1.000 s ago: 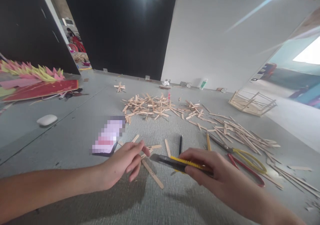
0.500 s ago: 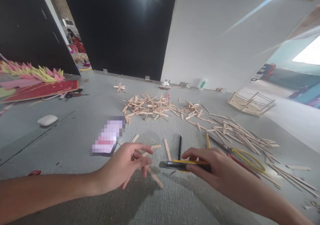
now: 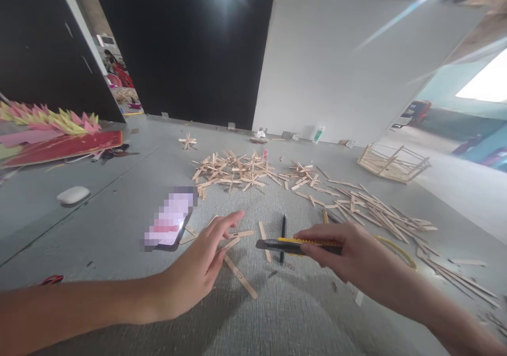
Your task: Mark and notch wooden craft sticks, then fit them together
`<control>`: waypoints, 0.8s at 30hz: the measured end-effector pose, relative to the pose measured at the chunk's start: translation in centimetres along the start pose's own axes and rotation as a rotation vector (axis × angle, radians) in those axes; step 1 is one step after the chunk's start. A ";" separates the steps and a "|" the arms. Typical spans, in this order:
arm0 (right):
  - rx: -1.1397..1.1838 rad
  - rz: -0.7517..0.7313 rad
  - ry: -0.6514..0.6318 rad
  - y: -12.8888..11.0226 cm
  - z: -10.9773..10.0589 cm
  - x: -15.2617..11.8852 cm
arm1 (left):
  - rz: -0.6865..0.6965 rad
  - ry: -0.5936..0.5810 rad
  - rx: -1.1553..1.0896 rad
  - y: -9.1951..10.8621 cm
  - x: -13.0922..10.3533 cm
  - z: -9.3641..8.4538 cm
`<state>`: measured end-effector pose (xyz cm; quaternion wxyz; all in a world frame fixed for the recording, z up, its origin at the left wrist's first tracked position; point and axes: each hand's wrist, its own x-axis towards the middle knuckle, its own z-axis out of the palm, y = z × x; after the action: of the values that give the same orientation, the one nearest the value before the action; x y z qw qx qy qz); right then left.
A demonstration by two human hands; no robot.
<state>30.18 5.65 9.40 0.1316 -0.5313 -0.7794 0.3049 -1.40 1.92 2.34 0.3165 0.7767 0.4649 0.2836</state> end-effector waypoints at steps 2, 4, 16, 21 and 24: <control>0.087 0.030 -0.062 0.1 -0.1 0.0 | 0.110 0.002 0.124 -0.4 0.1 0.3; 0.146 0.045 -0.114 0.3 -0.2 0.1 | 0.182 0.010 0.230 -0.7 0.3 0.6; 0.101 0.047 -0.065 1.0 -0.1 0.9 | 0.258 -0.086 0.363 -0.8 0.3 0.7; 0.111 0.024 0.094 -0.3 -0.6 0.2 | 0.357 -0.165 0.499 -0.3 0.3 0.6; 0.172 -0.005 0.252 -1.0 -0.8 -0.2 | 0.407 -0.166 0.651 -0.1 -0.4 0.7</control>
<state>29.95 5.48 10.70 0.2742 -0.5503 -0.7289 0.3011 -1.10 1.45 1.80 0.0274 0.9331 0.3398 0.1145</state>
